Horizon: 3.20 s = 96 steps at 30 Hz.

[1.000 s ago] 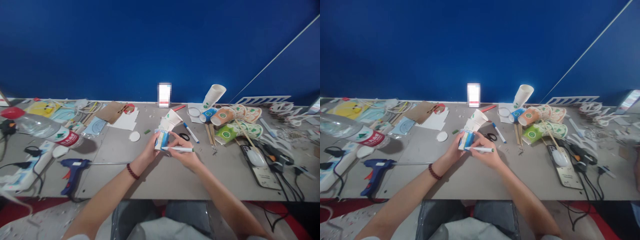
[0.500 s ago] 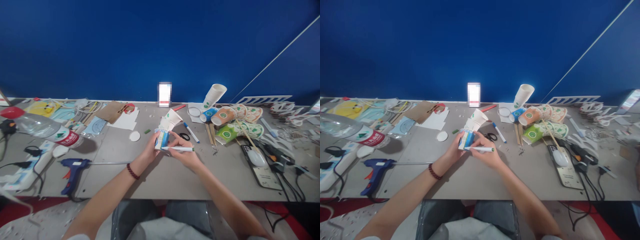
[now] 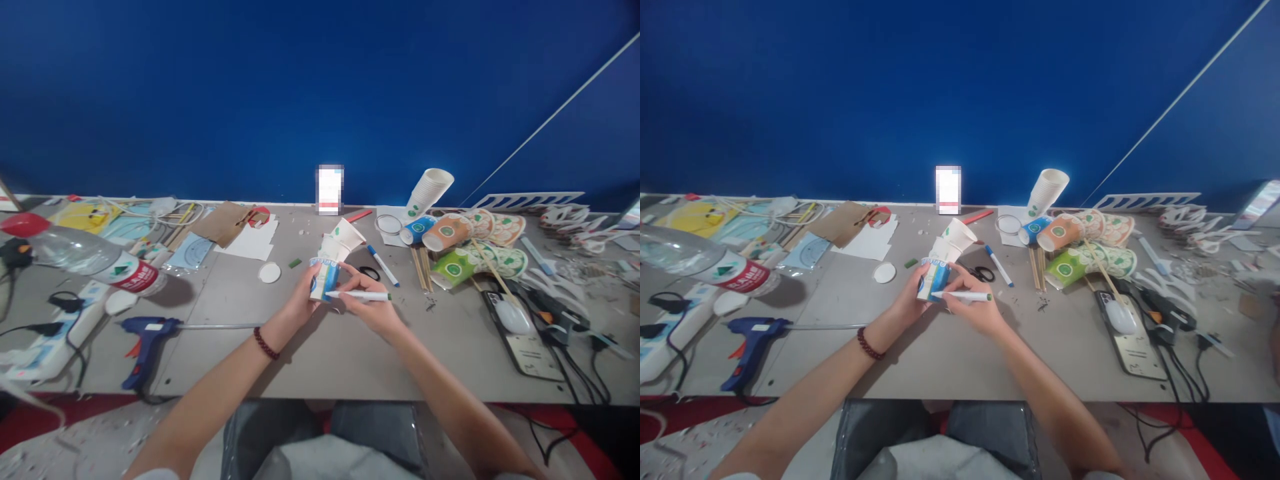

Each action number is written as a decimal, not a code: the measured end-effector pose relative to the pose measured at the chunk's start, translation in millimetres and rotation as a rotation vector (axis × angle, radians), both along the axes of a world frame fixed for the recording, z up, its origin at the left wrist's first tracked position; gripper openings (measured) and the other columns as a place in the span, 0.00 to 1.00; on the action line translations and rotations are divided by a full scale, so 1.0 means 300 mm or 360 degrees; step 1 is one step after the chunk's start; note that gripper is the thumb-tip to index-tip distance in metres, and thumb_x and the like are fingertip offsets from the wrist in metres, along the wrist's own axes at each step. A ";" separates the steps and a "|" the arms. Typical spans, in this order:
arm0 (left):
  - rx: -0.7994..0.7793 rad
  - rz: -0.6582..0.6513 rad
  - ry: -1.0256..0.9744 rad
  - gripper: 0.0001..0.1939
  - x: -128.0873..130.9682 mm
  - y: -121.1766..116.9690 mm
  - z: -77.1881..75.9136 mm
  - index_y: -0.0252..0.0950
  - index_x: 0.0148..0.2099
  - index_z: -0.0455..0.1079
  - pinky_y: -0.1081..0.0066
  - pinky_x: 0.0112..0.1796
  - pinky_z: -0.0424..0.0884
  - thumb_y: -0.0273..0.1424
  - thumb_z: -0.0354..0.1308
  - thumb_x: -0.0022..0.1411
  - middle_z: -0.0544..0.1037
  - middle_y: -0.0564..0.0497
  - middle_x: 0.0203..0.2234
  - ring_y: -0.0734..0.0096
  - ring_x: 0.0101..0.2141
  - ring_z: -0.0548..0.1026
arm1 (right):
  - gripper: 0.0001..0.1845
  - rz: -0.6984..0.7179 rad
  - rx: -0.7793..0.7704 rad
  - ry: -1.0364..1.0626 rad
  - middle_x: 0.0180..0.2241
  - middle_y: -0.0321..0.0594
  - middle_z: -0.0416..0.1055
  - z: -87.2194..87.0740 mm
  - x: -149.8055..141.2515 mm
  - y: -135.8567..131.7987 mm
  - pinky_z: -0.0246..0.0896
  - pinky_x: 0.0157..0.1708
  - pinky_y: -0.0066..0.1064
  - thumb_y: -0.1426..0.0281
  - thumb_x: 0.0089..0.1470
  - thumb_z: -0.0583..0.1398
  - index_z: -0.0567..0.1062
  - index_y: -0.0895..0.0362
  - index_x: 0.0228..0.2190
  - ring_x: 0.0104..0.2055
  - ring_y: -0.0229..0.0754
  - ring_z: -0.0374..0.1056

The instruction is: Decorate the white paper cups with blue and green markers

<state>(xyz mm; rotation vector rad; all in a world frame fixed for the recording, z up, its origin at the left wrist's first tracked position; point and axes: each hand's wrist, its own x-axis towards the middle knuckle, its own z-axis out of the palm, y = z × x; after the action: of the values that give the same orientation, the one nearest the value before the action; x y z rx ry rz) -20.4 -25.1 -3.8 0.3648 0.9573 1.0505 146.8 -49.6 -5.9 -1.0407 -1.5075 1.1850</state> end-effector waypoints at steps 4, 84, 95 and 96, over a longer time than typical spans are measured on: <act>0.0008 0.0014 -0.0009 0.15 -0.002 0.000 -0.003 0.34 0.44 0.76 0.70 0.31 0.77 0.41 0.62 0.64 0.82 0.48 0.30 0.65 0.29 0.80 | 0.05 0.0014 0.0056 -0.0042 0.47 0.51 0.82 -0.003 0.002 0.000 0.68 0.57 0.50 0.67 0.53 0.68 0.77 0.51 0.29 0.71 0.59 0.61; 0.0236 -0.0091 0.0141 0.20 -0.003 -0.013 -0.028 0.36 0.49 0.70 0.66 0.33 0.77 0.42 0.67 0.61 0.83 0.47 0.34 0.62 0.30 0.82 | 0.12 -0.0476 0.0056 -0.0058 0.45 0.47 0.85 -0.001 -0.002 0.006 0.75 0.47 0.45 0.56 0.57 0.67 0.78 0.50 0.35 0.50 0.55 0.80; 0.0239 -0.0092 0.0148 0.21 -0.003 -0.010 -0.033 0.36 0.50 0.69 0.67 0.33 0.78 0.42 0.67 0.61 0.83 0.47 0.34 0.64 0.30 0.82 | 0.12 -0.0468 0.0078 -0.0004 0.42 0.46 0.85 0.002 -0.007 0.007 0.75 0.47 0.43 0.56 0.56 0.68 0.79 0.52 0.34 0.51 0.55 0.81; 0.0233 -0.0092 0.0151 0.21 -0.003 -0.012 -0.029 0.36 0.50 0.69 0.67 0.33 0.78 0.42 0.68 0.61 0.83 0.47 0.34 0.63 0.30 0.82 | 0.12 -0.0485 0.0076 -0.0005 0.43 0.46 0.85 0.001 -0.006 0.007 0.75 0.46 0.43 0.56 0.56 0.68 0.79 0.52 0.35 0.49 0.54 0.81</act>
<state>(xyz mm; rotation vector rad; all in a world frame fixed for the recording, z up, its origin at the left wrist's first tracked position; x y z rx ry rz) -21.4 -28.5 -12.5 0.5645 0.9511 1.0605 144.9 -47.4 -5.4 -1.1915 -1.3169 0.9292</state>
